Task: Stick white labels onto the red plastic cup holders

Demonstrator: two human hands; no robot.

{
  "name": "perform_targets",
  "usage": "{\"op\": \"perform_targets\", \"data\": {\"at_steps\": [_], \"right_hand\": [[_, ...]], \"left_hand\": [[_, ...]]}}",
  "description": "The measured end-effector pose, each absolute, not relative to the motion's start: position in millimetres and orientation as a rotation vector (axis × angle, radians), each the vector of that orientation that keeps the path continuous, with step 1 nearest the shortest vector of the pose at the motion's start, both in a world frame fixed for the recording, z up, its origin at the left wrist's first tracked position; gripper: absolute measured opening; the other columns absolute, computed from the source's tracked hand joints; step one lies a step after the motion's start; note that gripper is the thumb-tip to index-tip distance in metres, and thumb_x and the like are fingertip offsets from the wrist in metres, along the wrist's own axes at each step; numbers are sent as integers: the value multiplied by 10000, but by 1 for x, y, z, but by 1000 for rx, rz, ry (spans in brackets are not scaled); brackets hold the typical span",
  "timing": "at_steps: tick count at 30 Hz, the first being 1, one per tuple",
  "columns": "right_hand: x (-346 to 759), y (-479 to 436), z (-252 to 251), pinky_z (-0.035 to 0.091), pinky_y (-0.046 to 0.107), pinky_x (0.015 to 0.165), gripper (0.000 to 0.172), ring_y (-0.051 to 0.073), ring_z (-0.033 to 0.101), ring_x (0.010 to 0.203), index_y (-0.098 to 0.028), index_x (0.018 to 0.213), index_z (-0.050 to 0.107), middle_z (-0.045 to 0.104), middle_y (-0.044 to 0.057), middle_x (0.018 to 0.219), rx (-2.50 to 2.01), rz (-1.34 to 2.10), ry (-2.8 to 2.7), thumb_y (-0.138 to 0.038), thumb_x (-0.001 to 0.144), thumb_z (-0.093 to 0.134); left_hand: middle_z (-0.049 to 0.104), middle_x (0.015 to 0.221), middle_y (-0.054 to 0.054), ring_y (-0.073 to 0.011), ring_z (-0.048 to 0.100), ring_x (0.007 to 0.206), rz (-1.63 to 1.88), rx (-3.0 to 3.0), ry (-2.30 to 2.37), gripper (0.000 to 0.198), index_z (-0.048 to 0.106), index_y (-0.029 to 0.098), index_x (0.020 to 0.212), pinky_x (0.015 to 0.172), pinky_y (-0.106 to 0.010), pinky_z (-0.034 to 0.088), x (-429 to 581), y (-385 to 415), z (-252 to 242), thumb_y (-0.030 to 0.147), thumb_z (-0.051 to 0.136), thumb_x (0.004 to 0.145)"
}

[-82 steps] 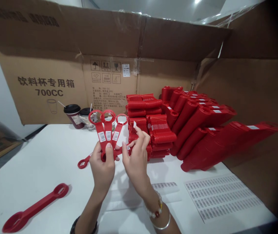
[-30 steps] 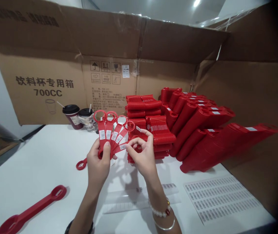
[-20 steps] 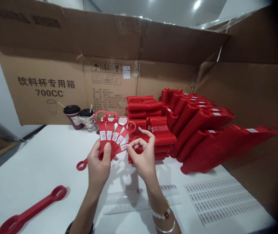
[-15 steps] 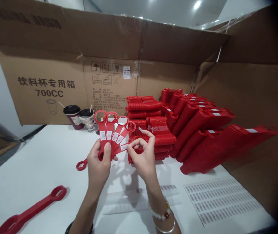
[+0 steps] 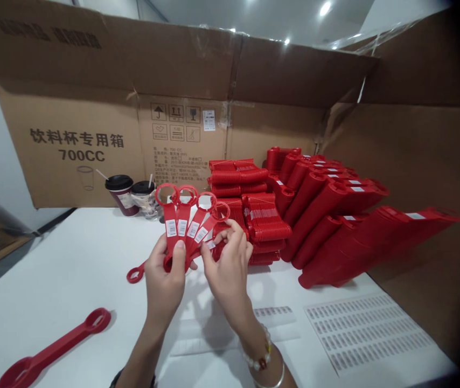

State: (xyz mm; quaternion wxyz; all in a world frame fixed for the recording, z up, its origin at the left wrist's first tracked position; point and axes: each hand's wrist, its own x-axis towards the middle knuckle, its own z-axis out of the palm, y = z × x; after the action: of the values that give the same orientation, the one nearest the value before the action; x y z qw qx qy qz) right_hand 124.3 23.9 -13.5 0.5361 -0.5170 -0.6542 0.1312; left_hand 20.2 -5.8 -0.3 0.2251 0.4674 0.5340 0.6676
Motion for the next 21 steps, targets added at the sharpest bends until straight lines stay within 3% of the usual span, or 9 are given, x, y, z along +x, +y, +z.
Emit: {"op": "perform_targets", "data": {"at_steps": [2, 4, 9, 11, 17, 21], "right_hand": [[126, 27, -14, 333, 559, 900, 585, 338, 492, 1063, -193, 1297, 377, 563, 148, 1130, -1280, 149, -1512, -314, 796, 653], [131, 34, -14, 332, 562, 933, 623, 347, 443, 1144, -197, 1309, 383, 486, 180, 1257, -1272, 111, -1419, -331, 778, 679], [144, 45, -11, 454, 392, 887, 585, 188, 563, 907, -247, 1334, 305, 556, 38, 967, -1027, 470, -1197, -243, 837, 614], [145, 41, -8, 475, 366, 883, 573, 167, 585, 894, -256, 1329, 281, 556, 24, 948, -919, 502, -1111, -219, 853, 598], [142, 24, 0, 506, 416, 937, 568, 189, 621, 1019, -262, 1365, 239, 560, 104, 1154, -817, 383, -1154, -170, 897, 547], [140, 21, -3, 507, 482, 960, 607, 238, 589, 1152, -258, 1421, 173, 486, 168, 1341, -900, 339, -1284, -183, 919, 508]], "left_hand": [[629, 675, 14, -88, 559, 473, 1858, 1278, 1472, 199, 612, 163, 895, 446, -180, 473, 20, -7, 0, 346, 535, 894], [635, 684, 11, -87, 557, 468, 1875, 1258, 1484, 203, 605, 165, 879, 438, -181, 461, 18, -8, 1, 353, 531, 898], [607, 649, 22, -90, 562, 473, 1909, 1232, 1486, 194, 593, 172, 862, 441, -182, 445, 16, -8, 3, 352, 532, 900], [592, 639, 30, -89, 561, 471, 1934, 1218, 1495, 186, 587, 176, 868, 443, -182, 440, 16, -6, 2, 350, 530, 901], [580, 649, 34, -99, 577, 488, 1938, 1272, 1542, 186, 569, 180, 893, 463, -193, 462, 17, -1, -2, 359, 519, 905], [616, 690, 24, -107, 591, 502, 1940, 1351, 1562, 183, 563, 184, 905, 488, -203, 484, 18, 0, -4, 360, 513, 905]]}}
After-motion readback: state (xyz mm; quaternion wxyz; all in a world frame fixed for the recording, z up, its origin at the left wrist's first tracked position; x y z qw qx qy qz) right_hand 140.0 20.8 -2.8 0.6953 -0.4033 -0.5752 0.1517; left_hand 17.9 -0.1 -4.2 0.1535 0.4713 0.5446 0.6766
